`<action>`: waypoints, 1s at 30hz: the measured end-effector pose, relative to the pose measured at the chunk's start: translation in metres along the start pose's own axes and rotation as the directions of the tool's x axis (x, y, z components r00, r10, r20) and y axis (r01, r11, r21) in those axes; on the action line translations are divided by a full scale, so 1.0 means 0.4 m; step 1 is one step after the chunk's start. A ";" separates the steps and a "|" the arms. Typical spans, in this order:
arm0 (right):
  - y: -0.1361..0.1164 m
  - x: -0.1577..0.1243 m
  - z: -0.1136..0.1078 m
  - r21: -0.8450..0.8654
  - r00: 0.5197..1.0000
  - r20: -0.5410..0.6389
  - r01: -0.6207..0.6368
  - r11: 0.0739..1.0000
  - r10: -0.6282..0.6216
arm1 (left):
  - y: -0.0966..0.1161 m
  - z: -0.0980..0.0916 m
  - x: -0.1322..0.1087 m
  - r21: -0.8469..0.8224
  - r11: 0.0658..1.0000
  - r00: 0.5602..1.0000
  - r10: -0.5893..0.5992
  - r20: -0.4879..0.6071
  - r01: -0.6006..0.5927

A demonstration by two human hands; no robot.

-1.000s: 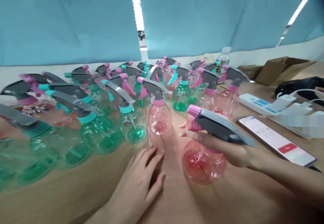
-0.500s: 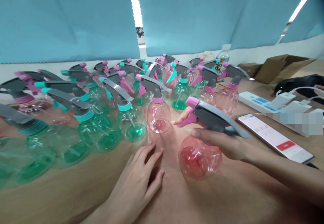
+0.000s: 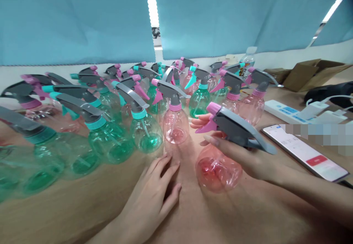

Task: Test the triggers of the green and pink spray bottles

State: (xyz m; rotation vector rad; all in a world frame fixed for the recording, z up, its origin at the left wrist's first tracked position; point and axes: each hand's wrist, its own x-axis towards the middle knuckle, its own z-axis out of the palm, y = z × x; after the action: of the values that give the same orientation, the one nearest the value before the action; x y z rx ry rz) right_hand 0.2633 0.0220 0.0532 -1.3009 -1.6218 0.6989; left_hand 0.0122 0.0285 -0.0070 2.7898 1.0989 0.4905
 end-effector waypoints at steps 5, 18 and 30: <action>-0.002 0.001 -0.003 -0.015 1.000 -0.016 0.001 1.000 -0.002 | 0.001 -0.003 0.002 0.008 1.000 1.000 0.000 -0.019 0.000; -0.017 0.009 0.006 0.101 0.997 0.071 0.029 0.994 -0.036 | 0.004 -0.008 0.006 0.023 1.000 1.000 0.007 -0.024 -0.007; -0.026 0.009 0.000 0.022 0.998 0.032 0.045 0.999 -0.045 | 0.004 -0.008 0.006 0.029 1.000 1.000 0.002 0.002 -0.002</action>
State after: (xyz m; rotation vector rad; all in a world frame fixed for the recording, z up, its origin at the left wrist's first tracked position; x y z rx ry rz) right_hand 0.2586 0.0224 0.0630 -1.2403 -1.6606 0.7109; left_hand 0.0137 0.0288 -0.0032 2.8161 1.1123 0.4758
